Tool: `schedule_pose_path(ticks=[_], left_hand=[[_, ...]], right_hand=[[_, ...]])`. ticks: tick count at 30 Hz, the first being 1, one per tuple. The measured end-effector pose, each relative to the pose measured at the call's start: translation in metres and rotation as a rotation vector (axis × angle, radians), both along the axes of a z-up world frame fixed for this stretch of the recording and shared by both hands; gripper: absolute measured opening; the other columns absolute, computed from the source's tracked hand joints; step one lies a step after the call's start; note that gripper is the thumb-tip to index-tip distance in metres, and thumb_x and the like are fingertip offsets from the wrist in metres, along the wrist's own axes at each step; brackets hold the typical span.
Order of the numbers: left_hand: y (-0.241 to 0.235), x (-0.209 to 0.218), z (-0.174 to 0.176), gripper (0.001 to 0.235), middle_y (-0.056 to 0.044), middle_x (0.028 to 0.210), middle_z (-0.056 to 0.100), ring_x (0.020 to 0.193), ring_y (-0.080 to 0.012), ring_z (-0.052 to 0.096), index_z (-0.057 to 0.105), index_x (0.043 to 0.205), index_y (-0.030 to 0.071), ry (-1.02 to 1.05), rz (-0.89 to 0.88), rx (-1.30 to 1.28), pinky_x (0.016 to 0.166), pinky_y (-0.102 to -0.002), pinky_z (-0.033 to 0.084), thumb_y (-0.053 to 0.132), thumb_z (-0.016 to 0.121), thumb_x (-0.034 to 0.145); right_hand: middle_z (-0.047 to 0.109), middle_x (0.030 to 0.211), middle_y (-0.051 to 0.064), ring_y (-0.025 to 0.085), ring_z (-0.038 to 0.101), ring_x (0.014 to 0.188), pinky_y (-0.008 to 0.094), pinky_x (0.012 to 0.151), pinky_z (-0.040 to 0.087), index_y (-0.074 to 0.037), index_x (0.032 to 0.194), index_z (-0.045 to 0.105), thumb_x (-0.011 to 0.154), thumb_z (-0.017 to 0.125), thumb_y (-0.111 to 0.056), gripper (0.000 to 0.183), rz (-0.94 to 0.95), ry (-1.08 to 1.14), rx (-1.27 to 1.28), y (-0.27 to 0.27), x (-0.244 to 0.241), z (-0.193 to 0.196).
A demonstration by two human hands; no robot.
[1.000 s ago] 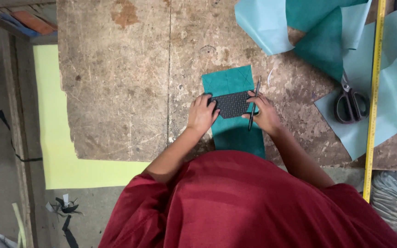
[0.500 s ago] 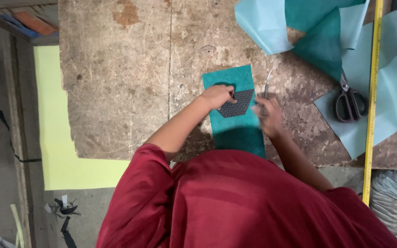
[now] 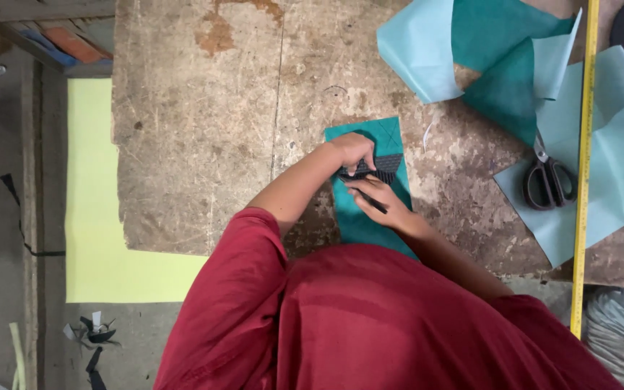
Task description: Tracing a template onto fabric with a marker and cutting out the shapes with scissors
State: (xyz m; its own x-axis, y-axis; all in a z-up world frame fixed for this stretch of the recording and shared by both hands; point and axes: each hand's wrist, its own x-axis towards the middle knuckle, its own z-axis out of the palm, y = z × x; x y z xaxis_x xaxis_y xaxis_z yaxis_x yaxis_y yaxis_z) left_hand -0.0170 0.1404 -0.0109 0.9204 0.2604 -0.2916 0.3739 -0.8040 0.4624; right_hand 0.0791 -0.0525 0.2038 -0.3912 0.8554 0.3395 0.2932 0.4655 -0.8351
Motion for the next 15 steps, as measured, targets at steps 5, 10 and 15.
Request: schedule_pose_path(ticks=[5,10,15], left_hand=[[-0.015,-0.011,0.011,0.064,0.008,0.102,0.077,0.103,-0.0239,0.073,0.074,0.106,0.052,0.025,0.153,-0.061,0.099,-0.035,0.059,0.052,0.102,0.048],[-0.011,-0.009,0.001,0.051,0.003,0.099,0.078,0.1,-0.0268,0.074,0.077,0.105,0.047,0.018,0.175,-0.109,0.097,-0.038,0.061,0.057,0.097,0.059],[-0.004,-0.001,0.002,0.073,0.011,0.106,0.075,0.104,-0.0209,0.072,0.071,0.108,0.059,0.007,-0.005,-0.027,0.097,-0.034,0.061,0.032,0.104,0.048]], right_hand=[[0.069,0.09,0.031,0.047,0.065,0.08,0.052,0.075,0.055,0.01,0.115,0.068,0.108,0.047,-0.015,0.033,0.041,-0.109,-0.053,0.016,-0.01,-0.002],[0.069,0.09,0.03,0.047,0.064,0.082,0.052,0.076,0.055,0.008,0.114,0.067,0.107,0.049,-0.016,0.031,0.063,-0.156,-0.017,0.016,-0.005,-0.02],[0.064,0.076,0.026,0.043,0.062,0.071,0.049,0.069,0.052,0.0,0.097,0.066,0.109,0.046,-0.028,0.037,0.095,-0.129,-0.035,-0.013,0.02,-0.012]])
